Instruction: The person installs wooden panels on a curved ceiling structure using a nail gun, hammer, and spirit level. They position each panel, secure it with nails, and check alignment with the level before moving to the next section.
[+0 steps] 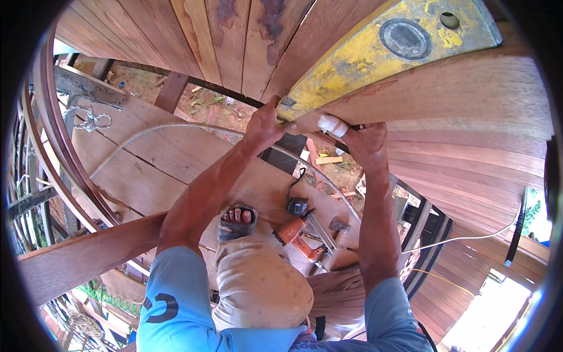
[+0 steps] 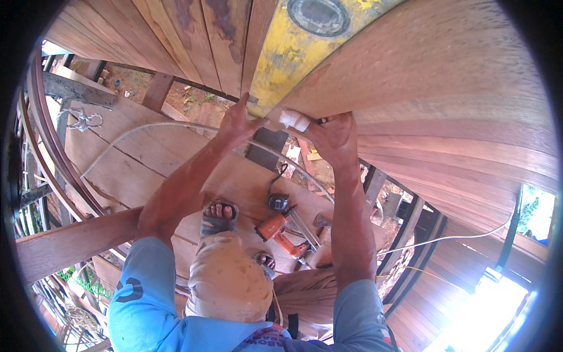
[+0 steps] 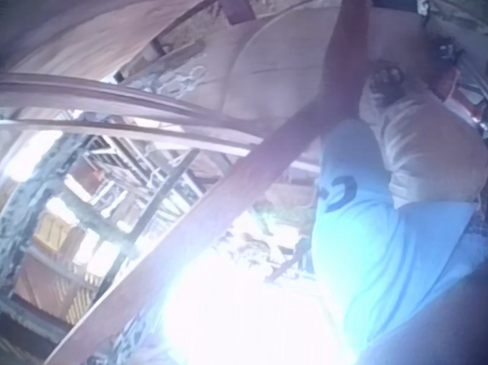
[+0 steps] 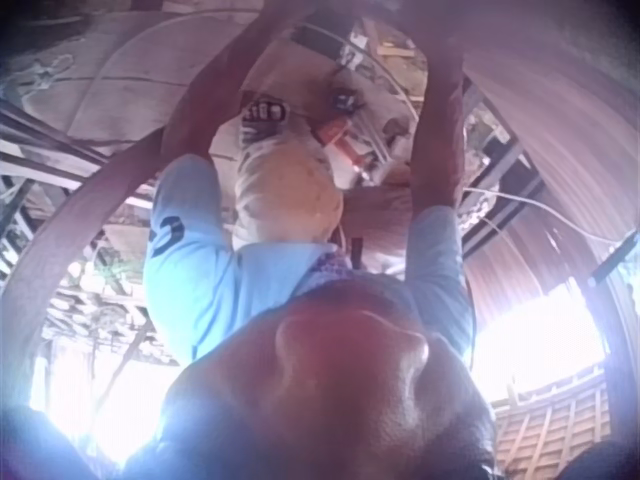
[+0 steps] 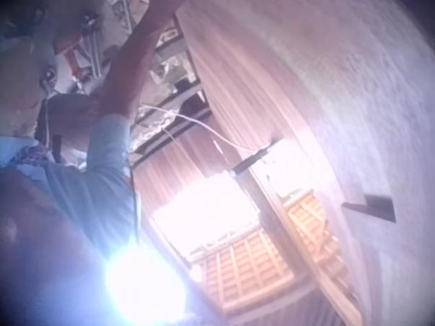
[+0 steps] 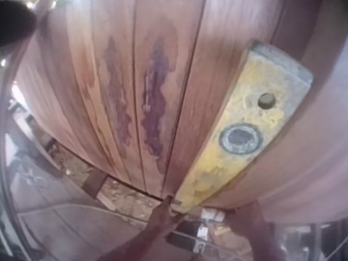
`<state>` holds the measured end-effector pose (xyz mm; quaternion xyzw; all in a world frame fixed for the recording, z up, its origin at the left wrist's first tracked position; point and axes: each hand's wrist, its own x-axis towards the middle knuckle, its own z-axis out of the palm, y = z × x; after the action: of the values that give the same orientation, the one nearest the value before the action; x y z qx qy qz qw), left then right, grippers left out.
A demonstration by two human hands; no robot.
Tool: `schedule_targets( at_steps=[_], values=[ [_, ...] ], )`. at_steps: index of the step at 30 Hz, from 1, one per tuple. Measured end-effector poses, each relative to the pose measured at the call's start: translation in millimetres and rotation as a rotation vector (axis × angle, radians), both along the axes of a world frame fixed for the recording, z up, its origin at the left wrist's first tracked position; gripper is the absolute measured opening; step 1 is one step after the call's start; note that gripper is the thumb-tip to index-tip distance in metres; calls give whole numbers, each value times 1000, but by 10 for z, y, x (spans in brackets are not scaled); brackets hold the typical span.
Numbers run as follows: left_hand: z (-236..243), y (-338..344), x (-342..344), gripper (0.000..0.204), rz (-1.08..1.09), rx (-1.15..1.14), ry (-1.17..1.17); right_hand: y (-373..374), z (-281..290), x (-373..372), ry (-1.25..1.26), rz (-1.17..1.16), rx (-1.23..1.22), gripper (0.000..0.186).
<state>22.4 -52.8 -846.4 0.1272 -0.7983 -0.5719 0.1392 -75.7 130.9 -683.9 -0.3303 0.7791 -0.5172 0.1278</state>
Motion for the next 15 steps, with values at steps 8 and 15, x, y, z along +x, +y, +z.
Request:
schedule_targets(
  at_steps=[8, 15],
  values=[
    [-34, 20, 4, 56, 31, -10, 57, 256, -113, 68, 132, -139, 316, 40],
    [87, 26, 24, 54, 35, -21, 22, 1072, -539, 696, -24, -217, 405, 46]
  ],
)
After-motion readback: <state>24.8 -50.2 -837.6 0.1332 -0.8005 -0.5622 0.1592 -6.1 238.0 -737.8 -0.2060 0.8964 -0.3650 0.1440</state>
